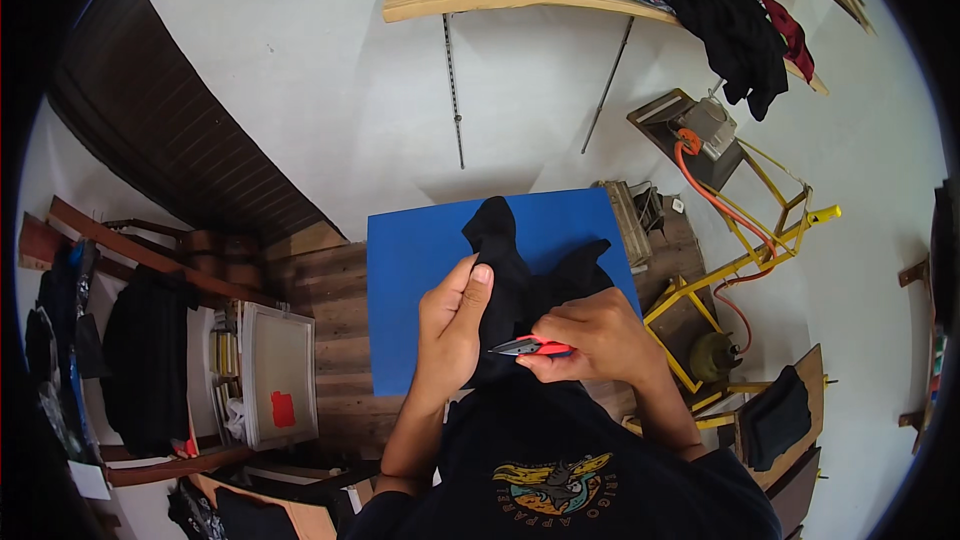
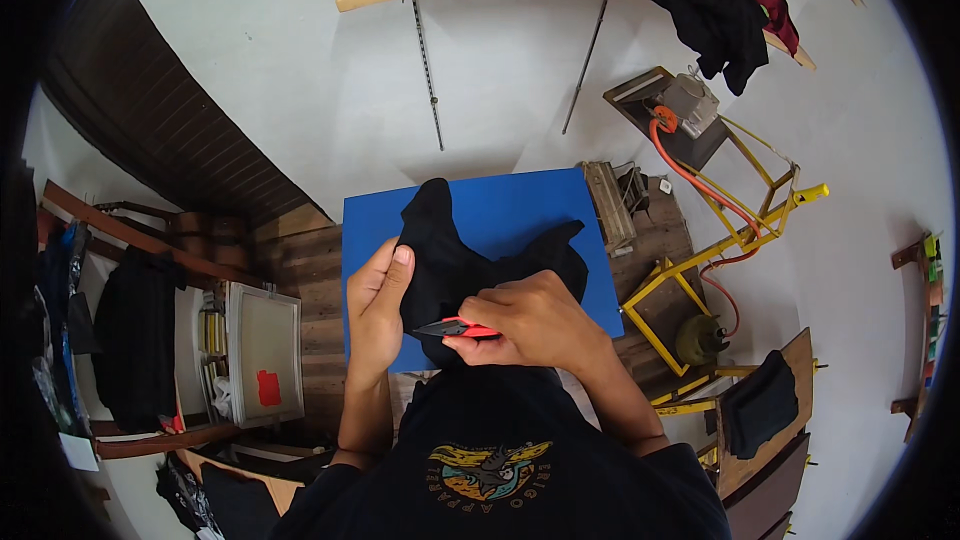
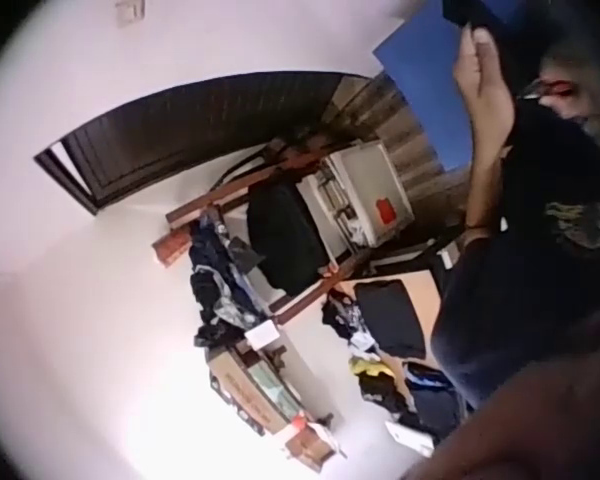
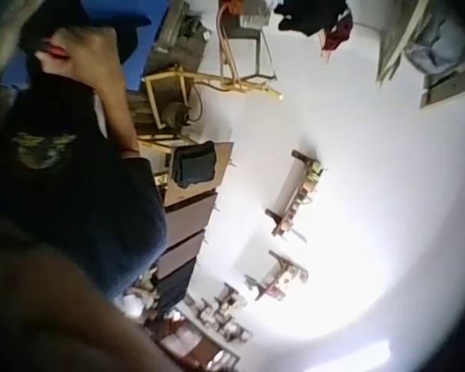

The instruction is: Trimming excess threads from a black garment using thread snips.

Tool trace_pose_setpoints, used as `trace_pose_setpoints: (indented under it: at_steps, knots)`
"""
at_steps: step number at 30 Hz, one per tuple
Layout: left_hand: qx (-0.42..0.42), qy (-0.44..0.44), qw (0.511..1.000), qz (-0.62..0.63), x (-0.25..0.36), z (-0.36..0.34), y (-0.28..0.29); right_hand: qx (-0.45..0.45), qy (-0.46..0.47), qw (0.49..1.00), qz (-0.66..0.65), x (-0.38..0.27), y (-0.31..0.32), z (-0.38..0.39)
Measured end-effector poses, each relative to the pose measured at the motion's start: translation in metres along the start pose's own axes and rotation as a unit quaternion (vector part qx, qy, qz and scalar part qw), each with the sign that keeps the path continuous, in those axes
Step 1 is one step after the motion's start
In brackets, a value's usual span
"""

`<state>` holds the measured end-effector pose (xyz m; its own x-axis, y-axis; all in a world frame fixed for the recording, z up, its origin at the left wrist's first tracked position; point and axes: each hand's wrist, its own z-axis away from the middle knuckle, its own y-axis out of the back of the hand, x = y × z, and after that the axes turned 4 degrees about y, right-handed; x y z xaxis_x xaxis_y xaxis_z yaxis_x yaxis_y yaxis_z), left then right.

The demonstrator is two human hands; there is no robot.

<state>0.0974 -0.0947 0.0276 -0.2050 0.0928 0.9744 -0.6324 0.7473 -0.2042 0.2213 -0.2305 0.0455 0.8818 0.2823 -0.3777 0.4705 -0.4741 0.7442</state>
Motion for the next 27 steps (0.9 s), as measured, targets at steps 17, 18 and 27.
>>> trace_pose_setpoints:
  at_steps: [17,18,27]
  knots:
    - [-0.105,0.036,0.993,-0.03,-0.002,0.008,0.016,0.225,-0.304,0.811,-0.446,0.003,-0.028,-0.027]
    - [-0.107,0.036,0.993,-0.031,-0.002,0.008,0.014,0.227,-0.304,0.811,-0.445,0.003,-0.027,-0.029]
    - [-0.204,0.024,0.978,-0.019,-0.021,0.022,0.023,0.291,-0.259,0.841,-0.376,0.014,-0.004,-0.041]
